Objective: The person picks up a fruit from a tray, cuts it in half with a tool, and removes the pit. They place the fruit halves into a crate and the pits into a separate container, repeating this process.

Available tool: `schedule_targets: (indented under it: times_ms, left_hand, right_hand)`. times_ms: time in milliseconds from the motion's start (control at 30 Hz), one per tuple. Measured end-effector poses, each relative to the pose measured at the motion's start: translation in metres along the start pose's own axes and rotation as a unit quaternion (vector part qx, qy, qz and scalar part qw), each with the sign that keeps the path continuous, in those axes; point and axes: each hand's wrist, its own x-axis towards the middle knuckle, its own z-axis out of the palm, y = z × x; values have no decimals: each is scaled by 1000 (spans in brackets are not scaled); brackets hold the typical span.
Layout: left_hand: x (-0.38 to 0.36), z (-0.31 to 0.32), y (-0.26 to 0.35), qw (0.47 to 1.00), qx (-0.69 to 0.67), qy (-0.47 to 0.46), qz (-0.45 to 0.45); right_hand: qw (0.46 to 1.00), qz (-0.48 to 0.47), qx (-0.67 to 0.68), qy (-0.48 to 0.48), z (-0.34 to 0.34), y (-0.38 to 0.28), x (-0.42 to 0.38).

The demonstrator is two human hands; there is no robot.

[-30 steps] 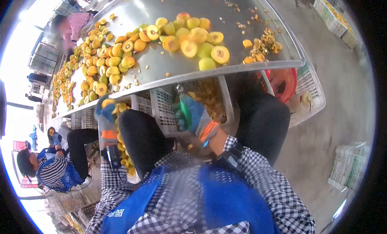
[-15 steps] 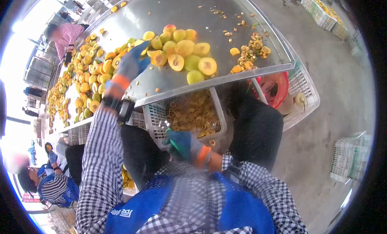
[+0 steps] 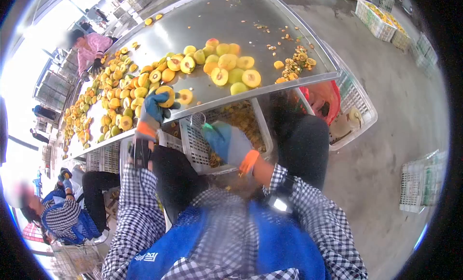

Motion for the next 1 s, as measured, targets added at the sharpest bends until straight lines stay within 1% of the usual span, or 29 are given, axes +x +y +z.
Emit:
schedule_targets:
  times_ms: [67, 100, 167, 200, 267, 300, 333, 367, 433, 500, 600, 700, 800, 900, 1000]
  left_hand:
    - [-25, 14, -11, 995, -97, -11, 14]
    - [-39, 27, -11, 987, -157, -31, 1]
    - [-70, 50, -5, 958, -277, -72, -32]
    - [-75, 49, -10, 968, -242, -69, -8]
    - [-78, 45, -23, 982, -170, -65, 44]
    - [-81, 44, -27, 990, -60, -40, 125]
    - [-86, 43, -32, 977, 52, -12, 205]
    - [-90, 42, -37, 946, 163, 19, 279]
    - [-99, 44, -39, 871, 299, 56, 385]
    - [-107, 51, -34, 813, 349, 64, 461]
    - [-134, 65, -11, 823, 375, 53, 423]
    - [-121, 59, -35, 840, 314, 104, 431]
    - [-124, 56, -43, 829, 330, 124, 434]
    - [-130, 71, -38, 870, 270, 123, 394]
    - [-126, 79, -52, 941, 117, 68, 309]
  right_hand:
    - [995, -62, -71, 18, 1, -22, 2]
    - [988, -91, -118, 43, 4, -34, 1]
    - [975, -147, -156, 62, 10, -44, 2]
    - [967, -173, -176, 71, 12, -47, 0]
    - [971, -133, -192, 40, 11, -50, -7]
    - [973, -115, -200, 23, 11, -52, -10]
    - [969, -115, -217, 22, 12, -52, -13]
    - [966, -114, -232, 20, 13, -51, -15]
    - [963, -121, -240, 19, 17, -49, -22]
    - [963, -140, -227, 24, 18, -49, -26]
    - [956, -130, -261, 8, 16, -54, -31]
    - [952, -123, -279, -29, 16, -63, -35]
    - [968, -103, -221, -62, 21, -54, -35]
    - [984, -68, -126, -101, 23, -42, -35]
    - [984, 1, -99, -147, 10, -30, -29]
